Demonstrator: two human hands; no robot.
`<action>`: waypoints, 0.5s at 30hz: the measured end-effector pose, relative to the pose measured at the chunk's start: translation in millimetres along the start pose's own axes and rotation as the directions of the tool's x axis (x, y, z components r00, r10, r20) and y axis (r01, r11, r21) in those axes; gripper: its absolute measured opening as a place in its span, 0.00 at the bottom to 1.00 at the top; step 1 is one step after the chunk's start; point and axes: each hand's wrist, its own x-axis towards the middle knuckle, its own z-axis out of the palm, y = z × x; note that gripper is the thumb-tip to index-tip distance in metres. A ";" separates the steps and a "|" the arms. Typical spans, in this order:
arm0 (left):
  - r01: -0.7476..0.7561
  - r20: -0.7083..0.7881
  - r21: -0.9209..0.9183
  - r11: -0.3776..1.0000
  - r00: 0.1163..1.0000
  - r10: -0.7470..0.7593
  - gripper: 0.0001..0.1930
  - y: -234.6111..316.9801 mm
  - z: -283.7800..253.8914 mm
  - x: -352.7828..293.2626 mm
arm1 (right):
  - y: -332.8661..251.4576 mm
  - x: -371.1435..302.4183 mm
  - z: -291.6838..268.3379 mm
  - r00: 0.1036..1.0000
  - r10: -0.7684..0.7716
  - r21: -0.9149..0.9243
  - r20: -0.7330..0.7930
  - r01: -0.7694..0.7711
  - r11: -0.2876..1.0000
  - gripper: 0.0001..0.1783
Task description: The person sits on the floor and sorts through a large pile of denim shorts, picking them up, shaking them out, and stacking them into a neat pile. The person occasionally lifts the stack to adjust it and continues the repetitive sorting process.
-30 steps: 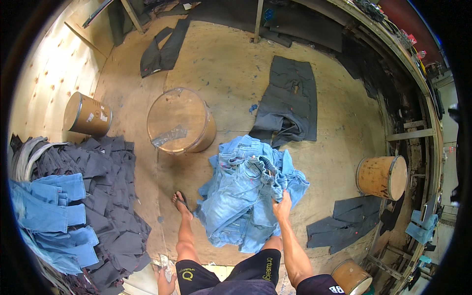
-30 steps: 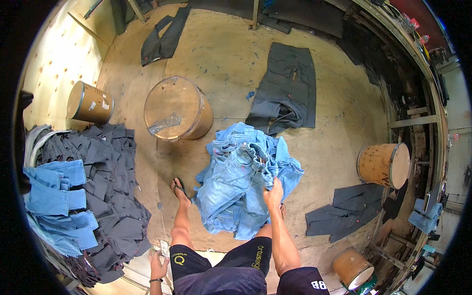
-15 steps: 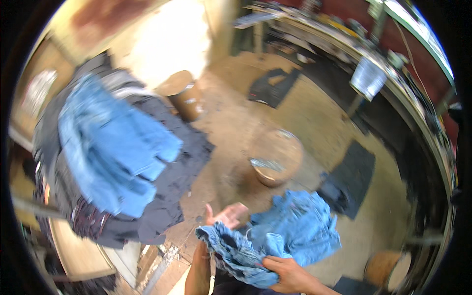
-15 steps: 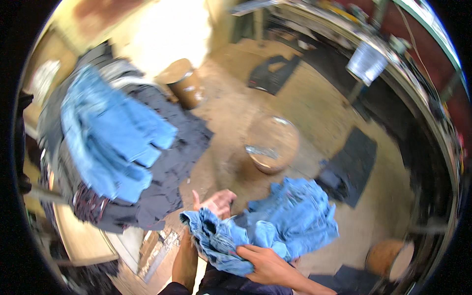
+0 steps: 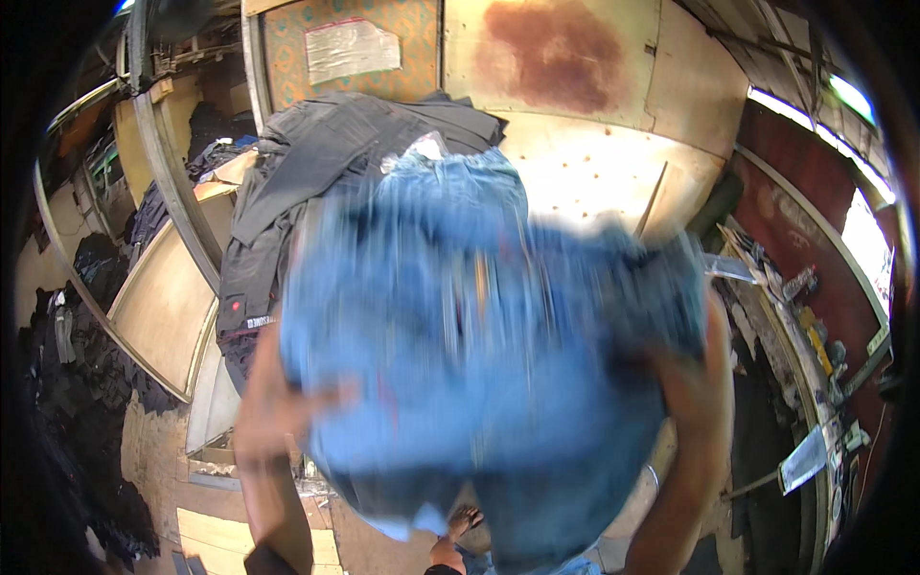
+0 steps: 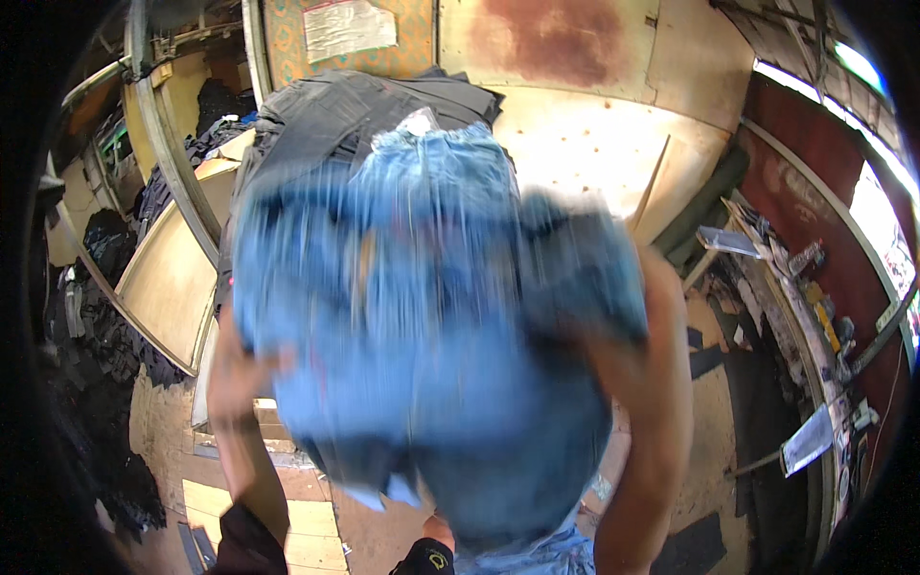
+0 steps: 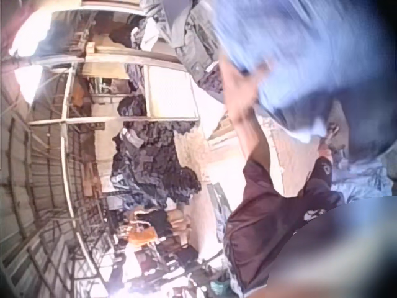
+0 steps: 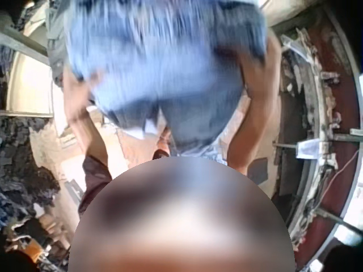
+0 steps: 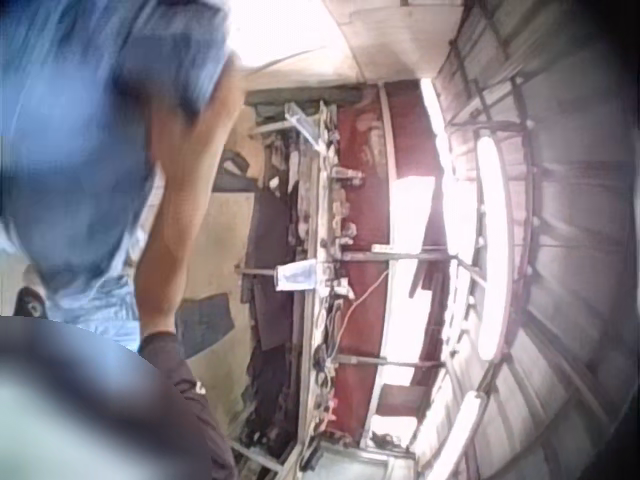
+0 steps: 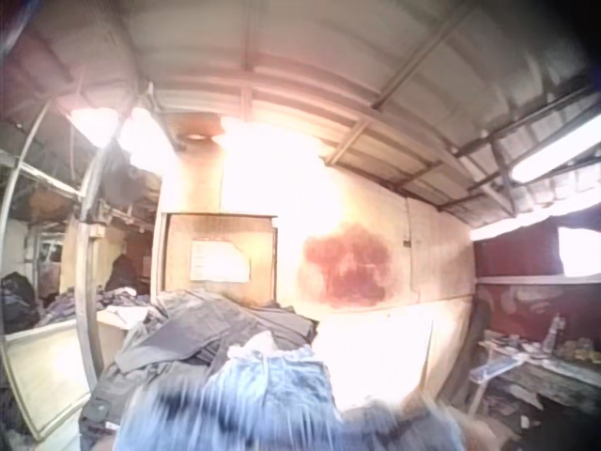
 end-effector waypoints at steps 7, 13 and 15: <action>-0.330 0.047 0.721 0.609 0.900 0.433 0.50 -112.1 -9.5 228.2 | 144.4 121.6 70.0 0.941 -0.320 -0.277 -0.107 0.281 0.919 0.51; -0.084 -0.084 0.917 0.389 0.915 0.395 0.37 -299.9 25.4 108.9 | 296.5 -313.0 -6.9 0.644 0.699 -0.171 -0.311 -0.761 0.626 0.39; -0.198 -0.085 0.860 0.471 0.854 0.514 0.34 -320.0 39.5 41.8 | 277.8 -497.2 -34.9 0.376 0.775 -0.259 -0.507 -0.925 0.279 0.37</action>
